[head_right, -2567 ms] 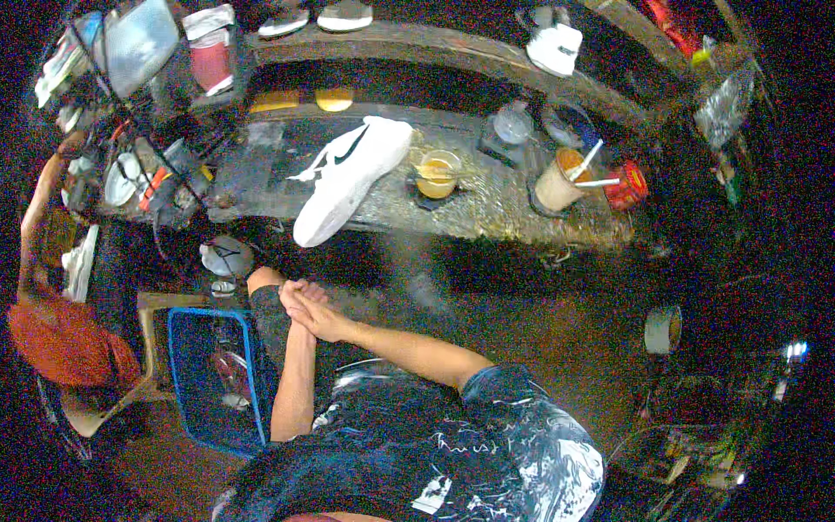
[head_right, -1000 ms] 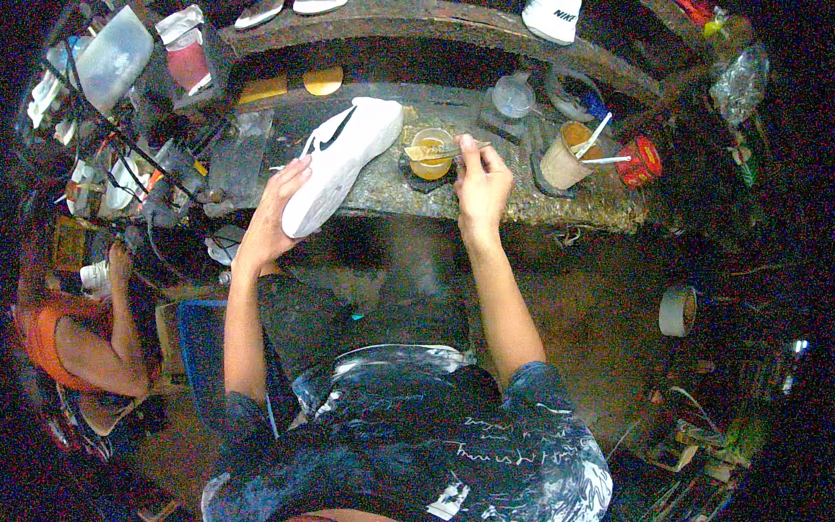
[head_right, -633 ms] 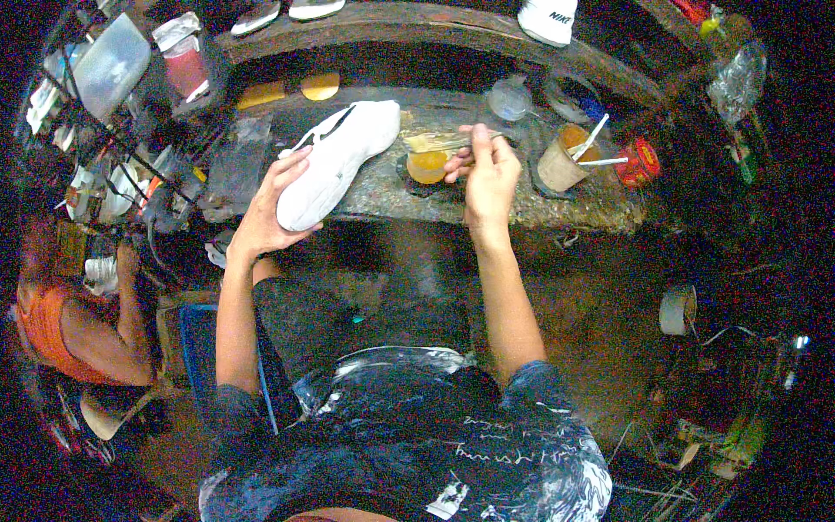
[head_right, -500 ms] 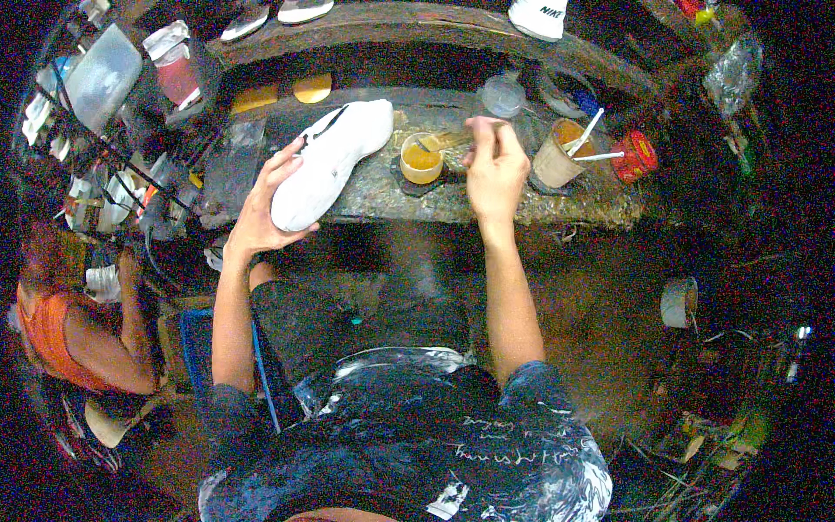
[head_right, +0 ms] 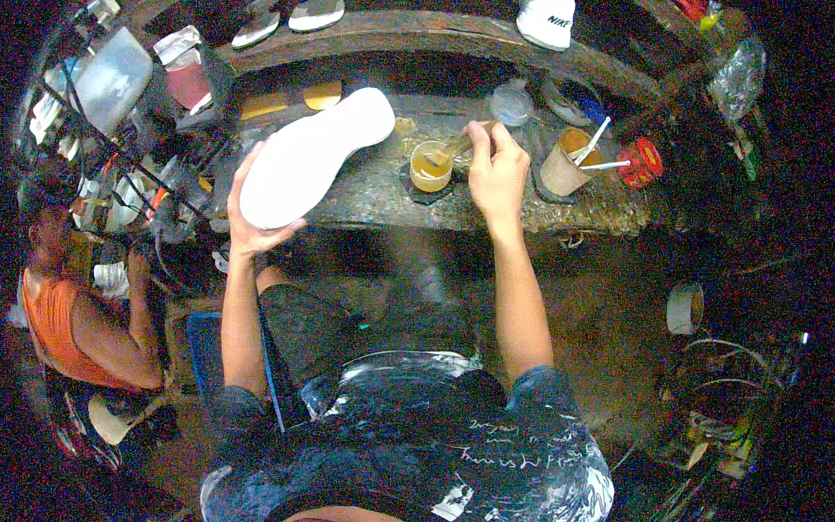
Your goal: The person holds a white sneaker and uses a brush to apply a substance to the sole and upper. They repeatedly dip the brush into a small container and continue painting different areas of the shoe.
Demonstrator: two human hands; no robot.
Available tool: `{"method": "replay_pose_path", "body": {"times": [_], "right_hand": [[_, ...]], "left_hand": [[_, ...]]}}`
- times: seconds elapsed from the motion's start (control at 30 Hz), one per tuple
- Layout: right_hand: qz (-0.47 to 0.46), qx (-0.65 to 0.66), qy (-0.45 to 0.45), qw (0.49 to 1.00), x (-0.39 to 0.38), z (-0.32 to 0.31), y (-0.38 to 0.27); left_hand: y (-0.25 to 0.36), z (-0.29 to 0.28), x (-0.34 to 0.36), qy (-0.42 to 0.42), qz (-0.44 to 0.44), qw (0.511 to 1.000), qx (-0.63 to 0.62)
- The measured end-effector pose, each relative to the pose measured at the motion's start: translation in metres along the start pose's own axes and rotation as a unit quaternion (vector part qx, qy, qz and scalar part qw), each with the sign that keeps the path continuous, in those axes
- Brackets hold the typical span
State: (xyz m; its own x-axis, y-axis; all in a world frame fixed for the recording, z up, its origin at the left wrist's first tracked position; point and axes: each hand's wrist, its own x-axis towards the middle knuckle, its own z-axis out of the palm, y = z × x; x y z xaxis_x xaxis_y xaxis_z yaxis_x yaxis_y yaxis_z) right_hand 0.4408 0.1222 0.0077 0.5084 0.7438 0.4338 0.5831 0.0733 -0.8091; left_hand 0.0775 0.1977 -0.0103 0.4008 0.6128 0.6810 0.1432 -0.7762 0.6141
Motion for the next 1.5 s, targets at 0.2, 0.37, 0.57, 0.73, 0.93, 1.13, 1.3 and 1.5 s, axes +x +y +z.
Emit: {"method": "replay_pose_path", "body": {"times": [0.2, 0.37, 0.57, 0.73, 0.93, 1.13, 1.3, 1.5], "right_hand": [[0.195, 0.207, -0.042, 0.958, -0.010, -0.009, 0.017], [0.273, 0.304, 0.018, 0.913, -0.018, -0.016, 0.036], [0.258, 0.396, -0.013, 0.881, -0.023, -0.021, 0.043], [0.338, 0.344, -0.153, 0.863, -0.052, -0.006, -0.011], [0.216, 0.449, -0.282, 0.820, -0.081, 0.009, -0.131], [0.117, 0.420, -0.299, 0.849, -0.105, 0.054, -0.176], [0.029, 0.370, -0.237, 0.898, -0.113, 0.072, -0.176], [-0.025, 0.410, -0.133, 0.902, -0.119, 0.076, -0.173]], "left_hand": [[0.019, -0.030, -0.048, 0.131, -0.009, 0.991, -0.016], [0.040, -0.050, -0.100, 0.186, -0.028, 0.980, 0.071], [0.058, -0.051, -0.123, 0.222, -0.076, 0.972, 0.017], [0.073, -0.047, -0.113, 0.205, -0.076, 0.975, 0.023], [0.088, -0.033, -0.086, 0.174, -0.042, 0.980, 0.082], [0.100, -0.027, -0.075, 0.195, -0.030, 0.975, 0.103], [0.103, -0.032, -0.078, 0.173, -0.040, 0.974, 0.140], [0.111, -0.030, -0.070, 0.169, -0.051, 0.972, 0.156]]}}
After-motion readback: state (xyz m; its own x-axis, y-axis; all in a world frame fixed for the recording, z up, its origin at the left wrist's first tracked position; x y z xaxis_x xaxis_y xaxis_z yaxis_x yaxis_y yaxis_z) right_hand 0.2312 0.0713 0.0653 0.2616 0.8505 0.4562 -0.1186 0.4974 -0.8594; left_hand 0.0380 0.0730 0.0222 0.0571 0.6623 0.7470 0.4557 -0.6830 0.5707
